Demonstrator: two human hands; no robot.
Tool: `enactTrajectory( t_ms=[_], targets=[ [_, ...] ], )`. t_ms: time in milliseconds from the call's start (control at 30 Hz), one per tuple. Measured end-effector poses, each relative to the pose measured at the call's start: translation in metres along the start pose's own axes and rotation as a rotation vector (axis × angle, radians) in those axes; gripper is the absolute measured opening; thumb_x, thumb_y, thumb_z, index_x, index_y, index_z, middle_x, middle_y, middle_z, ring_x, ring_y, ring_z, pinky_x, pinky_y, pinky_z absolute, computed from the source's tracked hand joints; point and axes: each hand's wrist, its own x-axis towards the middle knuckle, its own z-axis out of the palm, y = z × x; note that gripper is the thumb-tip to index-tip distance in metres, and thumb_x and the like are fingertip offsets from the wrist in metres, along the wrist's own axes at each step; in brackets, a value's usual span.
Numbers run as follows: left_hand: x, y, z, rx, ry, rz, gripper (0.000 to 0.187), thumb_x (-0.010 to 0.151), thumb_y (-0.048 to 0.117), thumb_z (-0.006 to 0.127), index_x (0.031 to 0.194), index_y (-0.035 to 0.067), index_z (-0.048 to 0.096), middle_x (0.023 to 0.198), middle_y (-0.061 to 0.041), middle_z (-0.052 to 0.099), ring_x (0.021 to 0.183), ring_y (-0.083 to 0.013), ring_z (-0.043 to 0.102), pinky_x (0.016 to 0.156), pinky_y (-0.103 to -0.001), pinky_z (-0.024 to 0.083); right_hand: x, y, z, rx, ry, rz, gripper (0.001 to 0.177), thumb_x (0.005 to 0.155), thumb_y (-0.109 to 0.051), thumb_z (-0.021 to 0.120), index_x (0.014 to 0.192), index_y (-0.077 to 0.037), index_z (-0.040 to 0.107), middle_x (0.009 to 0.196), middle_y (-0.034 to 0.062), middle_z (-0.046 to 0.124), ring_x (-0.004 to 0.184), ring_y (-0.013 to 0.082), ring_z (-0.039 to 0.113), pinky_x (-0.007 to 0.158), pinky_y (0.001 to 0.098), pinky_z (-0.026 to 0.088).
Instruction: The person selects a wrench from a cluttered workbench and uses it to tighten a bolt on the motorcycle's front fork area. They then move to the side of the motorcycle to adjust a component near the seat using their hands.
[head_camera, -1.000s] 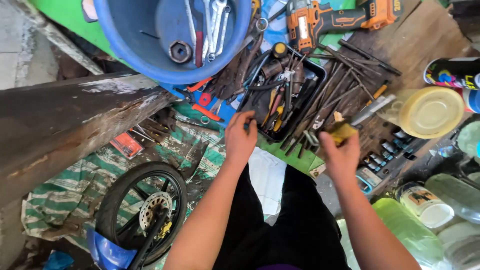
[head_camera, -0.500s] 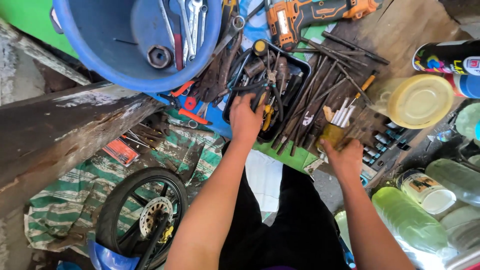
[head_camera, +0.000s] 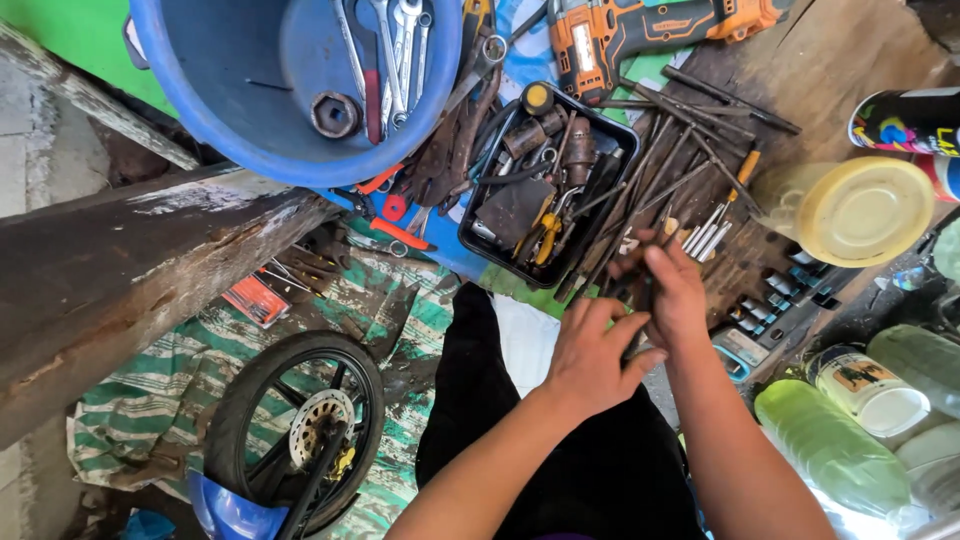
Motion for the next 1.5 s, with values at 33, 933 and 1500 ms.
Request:
enactTrajectory(
  t_ms=[33, 933, 1500],
  targets=[
    [0.002, -0.016, -0.001, -0.002, -0.003, -0.001, 0.051, 0.096, 0.055, 0.075, 0.126, 0.014, 0.076, 0.116, -0.005, 0.057, 0.116, -0.0330, 0.061, 0.098, -0.046, 0.050, -0.003, 0.004, -0.008, -0.001, 0.004, 0.001, 0.046, 0.110, -0.027, 0.070, 0.145, 0.001, 0.063, 0.091, 0.0160, 0.070, 0.092, 0.0281, 0.079, 0.094, 0.0471, 0.070],
    [0.093, -0.143, -0.052, 0.203, 0.162, -0.362, 0.013, 0.093, 0.027, 0.086, 0.100, 0.016, 0.083, 0.102, -0.005, 0.068, 0.104, -0.0324, 0.071, 0.086, -0.046, 0.062, -0.013, 0.017, 0.008, -1.320, -0.168, -0.458, 0.041, 0.087, -0.020, 0.088, 0.125, -0.009, 0.077, 0.102, 0.0132, 0.075, 0.098, 0.0384, 0.076, 0.086, 0.0482, 0.062],
    [-0.023, -0.073, -0.033, 0.208, 0.186, 0.054, 0.021, 0.093, 0.034, 0.081, 0.108, 0.020, 0.079, 0.130, -0.004, 0.074, 0.129, -0.0343, 0.071, 0.100, -0.045, 0.058, -0.018, 0.050, 0.029, -0.369, -0.151, 0.270, 0.048, 0.103, -0.006, 0.069, 0.151, -0.004, 0.065, 0.112, 0.0130, 0.065, 0.089, 0.0212, 0.075, 0.061, 0.0354, 0.070]
  ],
)
